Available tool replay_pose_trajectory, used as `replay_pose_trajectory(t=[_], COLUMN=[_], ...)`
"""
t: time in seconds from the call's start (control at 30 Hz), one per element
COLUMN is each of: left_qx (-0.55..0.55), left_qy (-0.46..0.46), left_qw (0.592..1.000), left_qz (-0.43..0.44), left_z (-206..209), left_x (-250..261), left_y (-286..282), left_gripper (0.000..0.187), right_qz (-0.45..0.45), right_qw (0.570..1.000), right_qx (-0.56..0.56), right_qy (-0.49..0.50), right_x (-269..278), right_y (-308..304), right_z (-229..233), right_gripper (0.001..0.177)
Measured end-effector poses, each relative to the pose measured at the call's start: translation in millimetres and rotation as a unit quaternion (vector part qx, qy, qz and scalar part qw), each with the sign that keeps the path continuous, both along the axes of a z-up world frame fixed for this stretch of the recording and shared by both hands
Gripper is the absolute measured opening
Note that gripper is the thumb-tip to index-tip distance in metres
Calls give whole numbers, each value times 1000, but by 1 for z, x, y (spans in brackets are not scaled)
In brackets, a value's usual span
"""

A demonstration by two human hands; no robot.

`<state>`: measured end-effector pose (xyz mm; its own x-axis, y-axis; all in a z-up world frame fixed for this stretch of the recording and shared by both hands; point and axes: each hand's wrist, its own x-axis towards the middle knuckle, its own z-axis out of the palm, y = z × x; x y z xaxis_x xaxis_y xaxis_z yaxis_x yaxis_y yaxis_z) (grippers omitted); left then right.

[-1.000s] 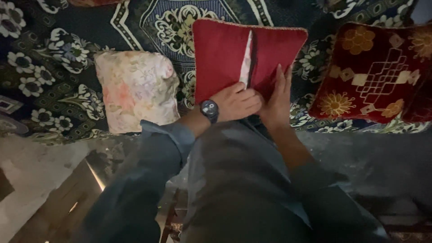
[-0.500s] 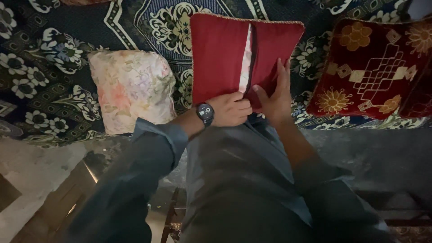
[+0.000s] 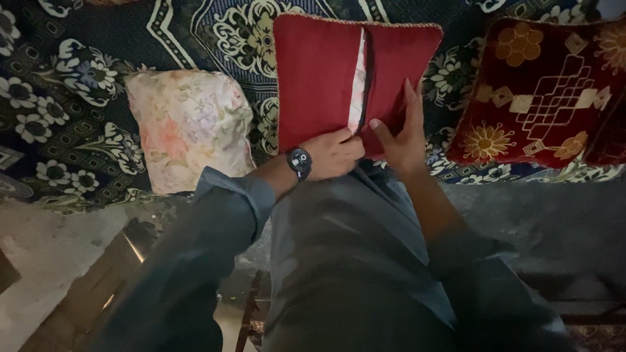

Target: The person fluffs a floral pillow and then inserts it into a red velvet cushion cover. They adjust the cover to fit the pillow and smooth the surface, then place the finished cushion among others on the bed.

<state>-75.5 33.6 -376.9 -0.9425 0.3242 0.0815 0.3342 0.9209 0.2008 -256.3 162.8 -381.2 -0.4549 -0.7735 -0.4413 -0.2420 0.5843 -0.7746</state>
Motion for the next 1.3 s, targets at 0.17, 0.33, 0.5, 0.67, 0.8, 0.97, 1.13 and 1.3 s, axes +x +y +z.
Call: replay_pose_trajectory(t=[0.17,0.33,0.5,0.67,0.8,0.97,1.13,1.3], left_qx=[31,25,78,95,157,193,201,244], left_qy=[11,8,40,2,-30,6,-6,-25], left_qw=[998,993,981,976,949,907,873,805], left_qz=[54,114,175,198,271,375,443,541], left_z=[-34,-37,-20,-6,4,28,32,36], left_x=[15,13,14,22,20,-11,-62,-106], left_y=[18,19,4,-13,-19,-31,-20,-11], left_gripper=[18,18,14,17,19,23,24,25], right_qz=[-5,5,19,-43,-103,-146,-233,-214], right_qw=[999,1000,996,992,981,959,961,963], right_qx=[-31,16,-14,-46,-107,-152,-126,-146], right_qy=[-6,26,91,113,126,190,76,-69], right_x=[1,-1,-6,-13,-15,-10,-10,-15], right_y=[0,-16,-24,-37,-41,-34,-24,-21], right_z=[-9,-2,1,-1,21,46,32,26], right_gripper=[91,94,90,74,42,32,31,23])
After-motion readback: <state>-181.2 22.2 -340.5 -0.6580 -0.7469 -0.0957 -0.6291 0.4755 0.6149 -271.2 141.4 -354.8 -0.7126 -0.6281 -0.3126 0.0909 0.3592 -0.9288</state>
